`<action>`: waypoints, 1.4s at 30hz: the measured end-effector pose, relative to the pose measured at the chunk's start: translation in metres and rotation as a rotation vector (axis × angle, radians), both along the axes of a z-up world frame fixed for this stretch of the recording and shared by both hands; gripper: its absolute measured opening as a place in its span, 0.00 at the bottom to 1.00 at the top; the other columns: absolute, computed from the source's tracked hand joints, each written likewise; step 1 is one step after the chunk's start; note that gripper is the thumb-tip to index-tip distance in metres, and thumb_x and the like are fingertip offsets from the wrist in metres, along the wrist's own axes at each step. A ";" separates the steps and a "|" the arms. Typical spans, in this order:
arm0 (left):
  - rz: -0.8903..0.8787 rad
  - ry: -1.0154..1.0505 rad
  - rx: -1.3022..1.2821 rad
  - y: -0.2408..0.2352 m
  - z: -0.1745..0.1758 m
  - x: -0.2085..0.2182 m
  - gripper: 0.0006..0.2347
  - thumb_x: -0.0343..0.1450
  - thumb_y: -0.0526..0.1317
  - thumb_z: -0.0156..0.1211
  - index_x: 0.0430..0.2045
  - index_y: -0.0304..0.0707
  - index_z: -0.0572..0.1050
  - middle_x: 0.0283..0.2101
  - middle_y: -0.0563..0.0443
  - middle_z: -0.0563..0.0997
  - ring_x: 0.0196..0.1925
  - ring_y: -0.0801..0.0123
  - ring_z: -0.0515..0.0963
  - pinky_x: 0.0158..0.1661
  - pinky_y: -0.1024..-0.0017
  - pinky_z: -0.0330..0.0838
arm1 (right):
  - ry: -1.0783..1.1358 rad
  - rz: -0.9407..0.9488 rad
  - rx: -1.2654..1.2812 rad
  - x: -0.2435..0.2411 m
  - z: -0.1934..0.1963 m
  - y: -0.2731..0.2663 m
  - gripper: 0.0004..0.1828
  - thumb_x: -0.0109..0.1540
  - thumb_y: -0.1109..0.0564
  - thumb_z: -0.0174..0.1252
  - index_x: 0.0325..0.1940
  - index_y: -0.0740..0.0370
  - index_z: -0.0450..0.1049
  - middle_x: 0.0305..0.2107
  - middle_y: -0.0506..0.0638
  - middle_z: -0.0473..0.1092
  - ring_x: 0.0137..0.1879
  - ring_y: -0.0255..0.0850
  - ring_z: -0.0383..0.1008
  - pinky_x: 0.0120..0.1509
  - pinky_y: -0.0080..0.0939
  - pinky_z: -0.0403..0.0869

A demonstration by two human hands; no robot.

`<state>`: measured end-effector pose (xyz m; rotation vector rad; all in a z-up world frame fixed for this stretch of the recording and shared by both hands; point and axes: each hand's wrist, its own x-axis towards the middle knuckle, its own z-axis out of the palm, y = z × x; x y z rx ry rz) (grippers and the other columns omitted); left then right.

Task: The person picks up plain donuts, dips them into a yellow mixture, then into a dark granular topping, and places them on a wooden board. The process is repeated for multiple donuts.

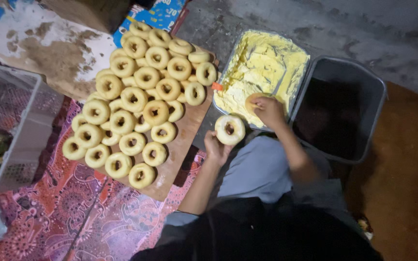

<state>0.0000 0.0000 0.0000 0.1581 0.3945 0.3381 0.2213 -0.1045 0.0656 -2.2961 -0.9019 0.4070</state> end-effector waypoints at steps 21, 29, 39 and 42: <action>-0.098 0.139 0.070 -0.014 0.083 -0.003 0.27 0.78 0.58 0.36 0.60 0.34 0.68 0.56 0.42 0.77 0.57 0.53 0.80 0.55 0.53 0.79 | -0.105 0.104 0.406 -0.093 0.091 -0.054 0.20 0.55 0.65 0.68 0.52 0.60 0.80 0.46 0.56 0.78 0.54 0.47 0.77 0.59 0.44 0.75; -0.142 0.067 0.129 -0.045 0.097 0.027 0.27 0.80 0.57 0.36 0.63 0.33 0.66 0.61 0.40 0.76 0.61 0.53 0.78 0.59 0.53 0.75 | -0.088 0.346 0.336 -0.084 0.092 -0.109 0.36 0.51 0.60 0.69 0.64 0.65 0.71 0.55 0.57 0.73 0.59 0.47 0.74 0.62 0.46 0.71; 0.021 0.070 0.028 -0.093 0.079 0.031 0.24 0.80 0.56 0.42 0.58 0.33 0.70 0.54 0.45 0.78 0.55 0.58 0.79 0.56 0.54 0.76 | 0.449 -0.331 0.546 0.080 -0.043 -0.229 0.25 0.56 0.66 0.64 0.58 0.64 0.75 0.44 0.54 0.76 0.47 0.40 0.76 0.53 0.40 0.76; 0.017 -0.049 -0.003 -0.093 0.072 0.032 0.24 0.82 0.57 0.42 0.58 0.32 0.70 0.52 0.44 0.77 0.56 0.56 0.79 0.58 0.54 0.76 | -0.204 -0.173 0.178 0.065 -0.052 -0.231 0.25 0.50 0.63 0.66 0.52 0.59 0.80 0.42 0.57 0.78 0.48 0.48 0.78 0.55 0.46 0.76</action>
